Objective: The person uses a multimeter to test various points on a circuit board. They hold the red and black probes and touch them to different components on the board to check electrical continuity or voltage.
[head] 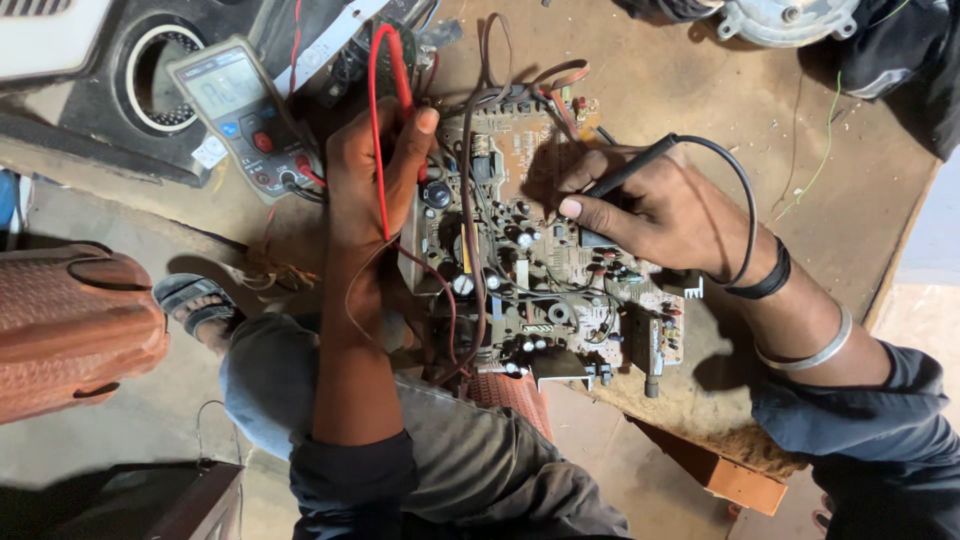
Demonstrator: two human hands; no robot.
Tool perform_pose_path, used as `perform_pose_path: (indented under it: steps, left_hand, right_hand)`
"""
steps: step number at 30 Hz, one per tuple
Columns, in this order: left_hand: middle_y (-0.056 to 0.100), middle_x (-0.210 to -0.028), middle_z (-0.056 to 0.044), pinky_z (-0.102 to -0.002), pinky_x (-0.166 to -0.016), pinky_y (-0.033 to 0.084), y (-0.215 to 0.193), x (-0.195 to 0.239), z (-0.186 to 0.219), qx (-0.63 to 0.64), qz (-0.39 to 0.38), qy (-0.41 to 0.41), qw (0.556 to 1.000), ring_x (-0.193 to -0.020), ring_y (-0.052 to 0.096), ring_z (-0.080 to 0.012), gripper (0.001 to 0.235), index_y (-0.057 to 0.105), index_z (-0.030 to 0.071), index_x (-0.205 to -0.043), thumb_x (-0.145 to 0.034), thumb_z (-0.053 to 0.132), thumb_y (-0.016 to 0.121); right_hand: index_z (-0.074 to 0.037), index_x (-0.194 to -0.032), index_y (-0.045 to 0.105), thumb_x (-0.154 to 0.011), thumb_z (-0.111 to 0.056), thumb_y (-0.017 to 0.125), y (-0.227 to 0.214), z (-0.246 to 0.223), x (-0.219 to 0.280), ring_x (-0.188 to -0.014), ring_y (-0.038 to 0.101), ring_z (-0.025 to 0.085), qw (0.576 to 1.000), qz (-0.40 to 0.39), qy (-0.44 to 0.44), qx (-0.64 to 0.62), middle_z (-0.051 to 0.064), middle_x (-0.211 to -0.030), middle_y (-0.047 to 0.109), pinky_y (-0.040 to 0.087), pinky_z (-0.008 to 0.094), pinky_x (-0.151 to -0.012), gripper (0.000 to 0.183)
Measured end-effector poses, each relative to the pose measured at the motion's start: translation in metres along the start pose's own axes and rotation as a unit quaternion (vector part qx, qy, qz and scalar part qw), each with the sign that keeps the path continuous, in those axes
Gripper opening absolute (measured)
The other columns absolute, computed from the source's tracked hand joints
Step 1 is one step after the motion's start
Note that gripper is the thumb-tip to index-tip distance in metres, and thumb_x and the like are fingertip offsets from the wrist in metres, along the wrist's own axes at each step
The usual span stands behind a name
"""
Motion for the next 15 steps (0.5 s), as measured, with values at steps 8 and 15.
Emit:
perform_pose_path:
  steps: [8,15]
  left_hand:
    - [0.061,-0.073,-0.001,-0.025,-0.057,0.044,0.000,-0.001,0.002,-0.016,0.002,0.016,1.000,-0.063,0.053,-0.0059,0.032,0.063,0.000,-0.091,-0.108,0.026,0.067]
    - [0.061,-0.071,0.002,-0.025,-0.057,0.044,-0.001,0.001,-0.012,-0.026,-0.001,0.015,1.000,-0.061,0.055,-0.0063,0.033,0.064,0.001,-0.088,-0.108,0.027,0.067]
  right_hand:
    - [0.002,-0.096,0.066,-0.099,-0.015,0.071,0.001,0.003,0.001,-0.070,0.064,0.021,1.000,0.018,-0.013,0.002,0.011,-0.079,0.063,0.050,0.035,-0.064,0.018]
    - [0.000,-0.100,0.067,-0.100,-0.018,0.070,0.000,-0.002,-0.001,-0.073,0.066,0.021,0.999,0.022,-0.024,0.012,0.011,-0.081,0.065,0.050,0.035,-0.064,0.019]
Point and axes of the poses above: each hand's wrist, its own x-axis away from the middle knuckle, its own y-axis out of the palm, z = x × y, the point moved 1 cm from there along -x, towards the middle knuckle
